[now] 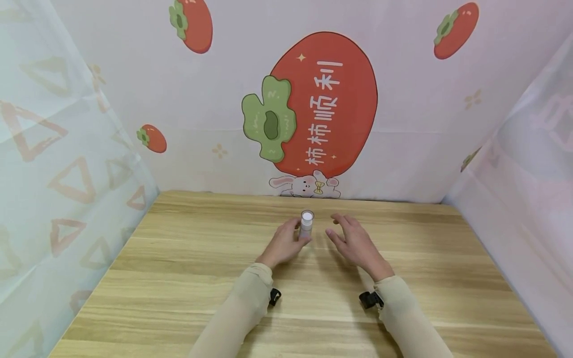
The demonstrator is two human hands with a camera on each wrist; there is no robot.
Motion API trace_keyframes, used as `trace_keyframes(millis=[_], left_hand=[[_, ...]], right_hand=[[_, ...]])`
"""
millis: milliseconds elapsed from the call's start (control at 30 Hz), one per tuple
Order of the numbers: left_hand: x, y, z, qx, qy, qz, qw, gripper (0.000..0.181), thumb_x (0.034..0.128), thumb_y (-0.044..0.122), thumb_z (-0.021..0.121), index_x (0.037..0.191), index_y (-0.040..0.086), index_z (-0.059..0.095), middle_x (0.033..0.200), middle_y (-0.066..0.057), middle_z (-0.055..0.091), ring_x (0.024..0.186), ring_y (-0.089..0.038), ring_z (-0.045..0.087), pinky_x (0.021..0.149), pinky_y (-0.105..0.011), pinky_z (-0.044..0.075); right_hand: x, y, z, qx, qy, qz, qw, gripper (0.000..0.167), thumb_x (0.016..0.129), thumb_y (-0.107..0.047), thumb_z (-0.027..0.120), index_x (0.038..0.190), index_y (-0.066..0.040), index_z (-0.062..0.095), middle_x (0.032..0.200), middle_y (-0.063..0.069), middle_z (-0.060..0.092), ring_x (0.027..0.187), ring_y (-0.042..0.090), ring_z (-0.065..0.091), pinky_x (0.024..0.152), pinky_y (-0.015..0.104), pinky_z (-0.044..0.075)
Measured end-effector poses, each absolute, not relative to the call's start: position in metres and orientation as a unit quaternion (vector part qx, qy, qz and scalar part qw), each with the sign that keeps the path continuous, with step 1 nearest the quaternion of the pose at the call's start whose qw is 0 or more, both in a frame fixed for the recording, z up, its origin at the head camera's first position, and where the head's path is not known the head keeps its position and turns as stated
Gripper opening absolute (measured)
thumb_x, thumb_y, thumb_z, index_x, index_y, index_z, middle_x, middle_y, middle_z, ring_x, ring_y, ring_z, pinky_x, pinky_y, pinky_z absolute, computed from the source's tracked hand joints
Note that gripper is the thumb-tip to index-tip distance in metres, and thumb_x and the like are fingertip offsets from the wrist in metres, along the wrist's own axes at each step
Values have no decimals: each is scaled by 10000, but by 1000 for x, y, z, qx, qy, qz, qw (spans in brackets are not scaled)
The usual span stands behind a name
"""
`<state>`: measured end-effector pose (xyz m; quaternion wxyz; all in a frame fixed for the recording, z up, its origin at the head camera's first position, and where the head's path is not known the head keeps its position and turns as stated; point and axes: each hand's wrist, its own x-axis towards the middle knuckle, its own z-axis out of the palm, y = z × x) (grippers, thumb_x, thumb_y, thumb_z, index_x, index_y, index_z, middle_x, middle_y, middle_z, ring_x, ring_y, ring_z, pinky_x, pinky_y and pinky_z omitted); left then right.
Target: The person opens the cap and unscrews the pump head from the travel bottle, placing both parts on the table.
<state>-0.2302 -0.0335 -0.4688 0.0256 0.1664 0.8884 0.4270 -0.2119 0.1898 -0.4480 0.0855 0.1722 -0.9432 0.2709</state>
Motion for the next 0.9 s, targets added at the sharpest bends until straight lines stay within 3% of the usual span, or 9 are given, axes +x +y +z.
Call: trace_keyframes(millis=[500, 900], left_hand=[[-233, -28, -470, 172, 855, 489, 25, 431, 974, 106, 692, 1362, -16, 549, 1251, -170, 633, 1170, -287, 617, 991, -395, 520], [-231, -28, -459, 170, 863, 476, 1, 446, 960, 141, 720, 1366, 25, 573, 1274, -147, 640, 1185, -280, 602, 1007, -453, 497]], right_hand=[[-213, 191, -448, 177, -941, 274, 85, 524, 1038, -346, 592, 1435, -12, 514, 1267, 164, 619, 1218, 368, 554, 1004, 559, 463], [-212, 192, -443, 180, -934, 295, 85, 547, 1019, -338, 630, 1435, -3, 513, 1269, 176, 631, 1211, 372, 571, 1005, 567, 467]])
